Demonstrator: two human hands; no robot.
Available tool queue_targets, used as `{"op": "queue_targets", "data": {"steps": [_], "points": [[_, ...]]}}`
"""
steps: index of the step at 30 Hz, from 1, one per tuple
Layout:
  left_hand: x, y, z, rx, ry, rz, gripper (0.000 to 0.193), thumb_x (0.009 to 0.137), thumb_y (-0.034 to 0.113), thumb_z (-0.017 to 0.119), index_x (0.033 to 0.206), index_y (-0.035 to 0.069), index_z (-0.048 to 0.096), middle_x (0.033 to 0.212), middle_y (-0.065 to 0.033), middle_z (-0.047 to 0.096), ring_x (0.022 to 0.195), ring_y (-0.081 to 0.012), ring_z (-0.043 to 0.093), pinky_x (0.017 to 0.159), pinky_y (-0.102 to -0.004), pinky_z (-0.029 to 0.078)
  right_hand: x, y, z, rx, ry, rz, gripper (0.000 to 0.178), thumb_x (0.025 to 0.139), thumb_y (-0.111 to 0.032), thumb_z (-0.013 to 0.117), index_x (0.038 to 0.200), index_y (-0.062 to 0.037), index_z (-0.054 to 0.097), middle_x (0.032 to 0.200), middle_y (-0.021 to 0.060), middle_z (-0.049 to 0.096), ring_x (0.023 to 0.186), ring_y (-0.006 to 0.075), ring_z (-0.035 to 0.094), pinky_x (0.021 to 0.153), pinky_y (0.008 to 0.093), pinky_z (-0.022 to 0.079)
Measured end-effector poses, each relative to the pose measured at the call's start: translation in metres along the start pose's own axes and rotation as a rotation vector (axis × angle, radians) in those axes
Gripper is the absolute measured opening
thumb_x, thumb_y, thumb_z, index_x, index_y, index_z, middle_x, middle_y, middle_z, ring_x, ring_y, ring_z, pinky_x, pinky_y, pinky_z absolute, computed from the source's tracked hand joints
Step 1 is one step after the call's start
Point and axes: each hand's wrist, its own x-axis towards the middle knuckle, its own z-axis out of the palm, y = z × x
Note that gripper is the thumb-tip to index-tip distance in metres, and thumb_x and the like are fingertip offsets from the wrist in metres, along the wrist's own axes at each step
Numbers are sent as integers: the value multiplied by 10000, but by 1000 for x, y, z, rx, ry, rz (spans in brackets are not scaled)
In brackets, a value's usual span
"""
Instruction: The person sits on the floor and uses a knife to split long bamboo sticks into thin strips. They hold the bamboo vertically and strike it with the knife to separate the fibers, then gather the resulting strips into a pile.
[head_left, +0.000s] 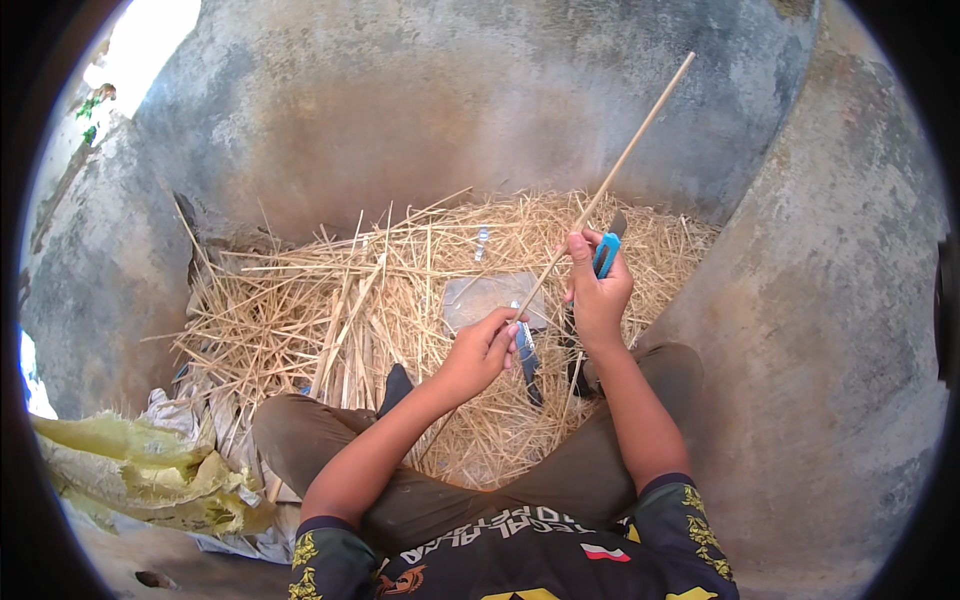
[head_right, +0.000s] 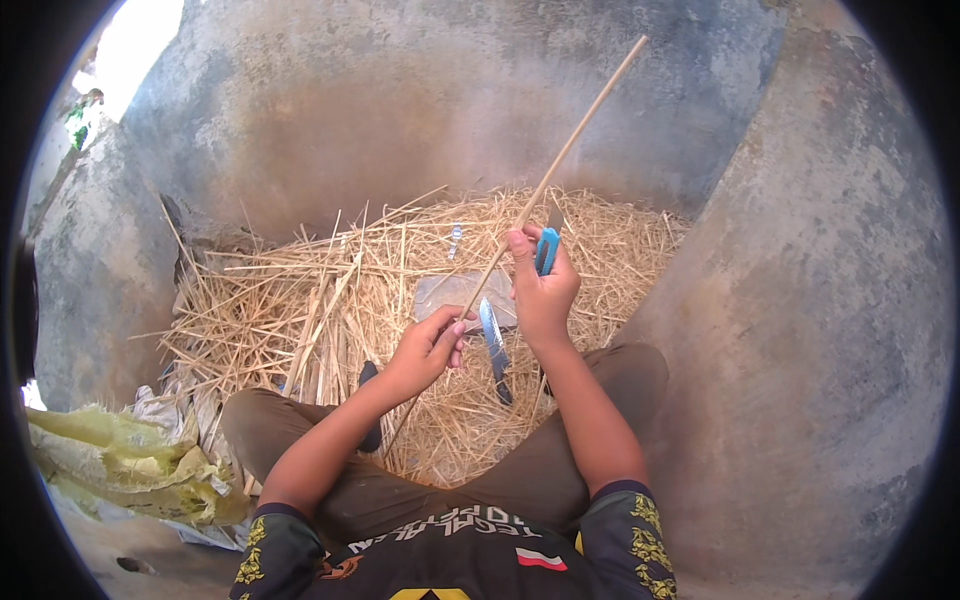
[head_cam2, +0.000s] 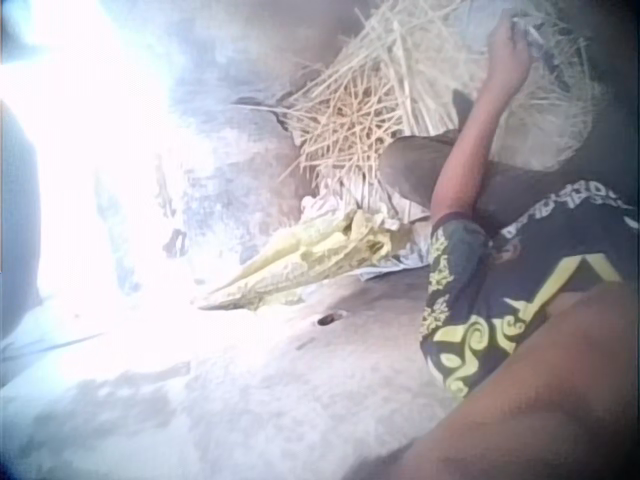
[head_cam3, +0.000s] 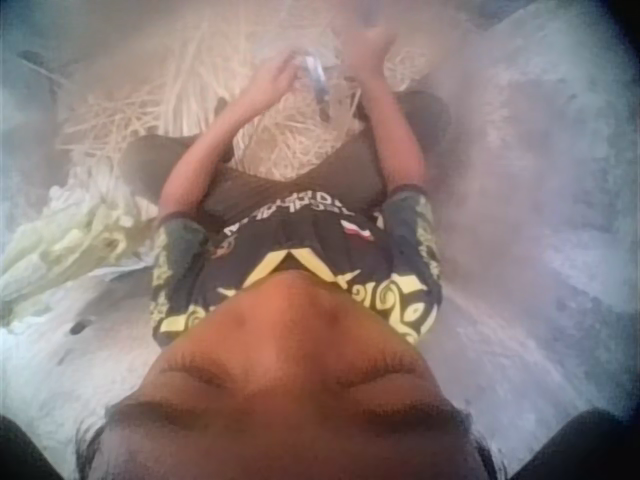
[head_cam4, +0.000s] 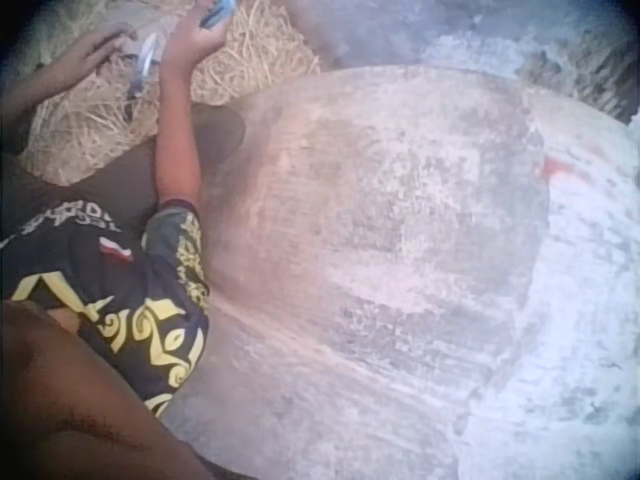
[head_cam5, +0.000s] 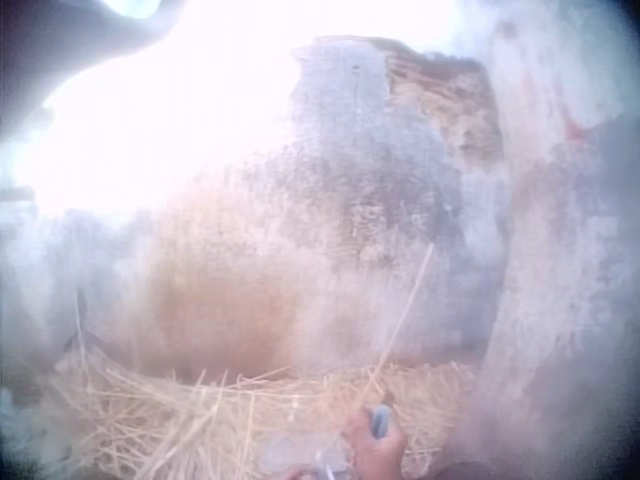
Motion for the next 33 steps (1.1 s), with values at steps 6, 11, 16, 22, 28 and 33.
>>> {"op": "queue_targets", "data": {"steps": [6,11,16,22,28,33], "points": [[-1,3,4,6,46,10,223,1058,103,471,1246,57,584,770,7,543,619,-51,523,579,-219,461,1,5,-4,-60,-17,-44,229,1005,-251,638,1005,-22,656,780,18,685,495,20,474,445,208,377],[-1,1,6,88,81,85,222,1066,127,463,1242,62,580,766,13,530,626,-47,503,571,-213,436,9,8,-11,-160,3,-136,185,1013,-207,613,957,-34,647,730,4,659,524,29,490,474,228,383],[1,11,6,80,214,241,229,1075,186,470,1233,54,569,749,39,482,613,-36,433,540,-205,378,35,27,-32,-316,218,-210,178,1029,-210,578,988,-42,618,719,6,622,482,39,450,445,222,337],[-12,75,-5,-356,198,79,318,1076,237,490,1302,37,588,745,74,427,609,-8,346,532,-192,301,56,38,-63,-234,68,161,297,994,-236,561,782,-37,619,628,21,592,534,73,485,533,271,384],[-23,121,-12,-352,128,132,340,1072,254,503,1313,29,586,737,82,397,601,-5,331,520,-183,275,50,41,-61,-444,102,118,351,921,-235,602,617,-74,532,538,-8,492,492,87,432,501,305,348],[-24,139,-8,-318,109,175,272,1071,240,502,1228,37,596,700,85,392,565,-13,318,491,-189,248,53,37,-60,-62,228,232,367,903,-175,632,583,-113,463,515,-49,419,459,56,334,450,290,259]]}}
